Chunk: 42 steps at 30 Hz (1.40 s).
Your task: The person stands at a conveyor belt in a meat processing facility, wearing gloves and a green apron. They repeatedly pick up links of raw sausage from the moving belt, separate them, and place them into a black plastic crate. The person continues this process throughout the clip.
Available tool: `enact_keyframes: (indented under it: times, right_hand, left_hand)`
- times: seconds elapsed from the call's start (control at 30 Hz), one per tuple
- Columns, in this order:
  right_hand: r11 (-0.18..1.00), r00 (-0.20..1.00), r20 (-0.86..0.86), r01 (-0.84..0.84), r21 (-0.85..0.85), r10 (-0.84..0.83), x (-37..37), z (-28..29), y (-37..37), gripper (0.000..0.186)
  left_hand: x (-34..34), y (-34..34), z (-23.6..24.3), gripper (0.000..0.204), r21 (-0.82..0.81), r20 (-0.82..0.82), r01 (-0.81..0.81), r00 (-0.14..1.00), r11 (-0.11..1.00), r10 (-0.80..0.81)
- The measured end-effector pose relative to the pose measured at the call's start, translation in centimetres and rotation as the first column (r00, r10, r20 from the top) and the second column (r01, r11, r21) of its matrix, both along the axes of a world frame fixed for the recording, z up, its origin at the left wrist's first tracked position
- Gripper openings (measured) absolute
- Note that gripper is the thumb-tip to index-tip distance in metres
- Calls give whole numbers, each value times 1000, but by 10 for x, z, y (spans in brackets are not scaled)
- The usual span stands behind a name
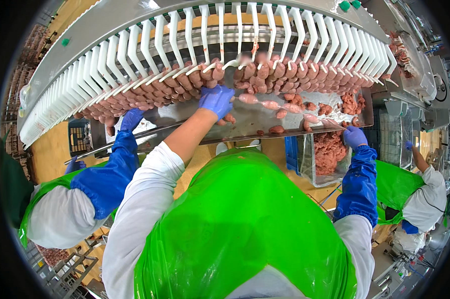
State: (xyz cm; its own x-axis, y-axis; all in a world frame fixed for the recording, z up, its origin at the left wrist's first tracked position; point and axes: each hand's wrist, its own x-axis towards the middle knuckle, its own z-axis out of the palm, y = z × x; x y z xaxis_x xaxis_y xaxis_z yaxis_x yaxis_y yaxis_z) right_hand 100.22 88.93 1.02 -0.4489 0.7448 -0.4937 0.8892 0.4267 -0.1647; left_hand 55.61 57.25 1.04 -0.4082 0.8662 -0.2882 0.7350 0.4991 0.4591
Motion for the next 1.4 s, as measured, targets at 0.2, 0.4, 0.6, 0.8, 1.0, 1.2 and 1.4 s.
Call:
enact_keyframes:
  times: [0.2,0.4,0.6,0.8,1.0,1.2,1.4]
  right_hand:
    - [866,865,-70,-500,-26,498,-103,65,-79,33]
    - [755,375,-712,-565,333,594,-239,82,-179,57]
    - [537,442,-834,-638,-552,-332,-259,15,-199,68]
    - [601,577,-771,-524,-604,-271,-248,30,-200,50]
    - [582,519,-796,-558,-592,-312,-252,42,-210,57]
    - [664,496,-808,-492,-564,-319,-257,48,-215,50]
    - [730,599,-800,-530,-432,-38,-264,68,-196,50]
  left_hand:
    - [-10,15,0,23,-217,755,61,643,974,128]
    - [26,3,65,38,-89,666,224,738,970,-109]
    - [4,-22,45,37,-25,780,-33,624,999,40]
    - [-1,-27,53,33,36,576,607,636,794,-513]
    - [-6,-23,46,32,-117,761,153,649,981,-10]
    - [-16,-32,52,31,-81,979,-55,185,995,90]
    - [-28,-25,39,33,12,759,483,565,876,-322]
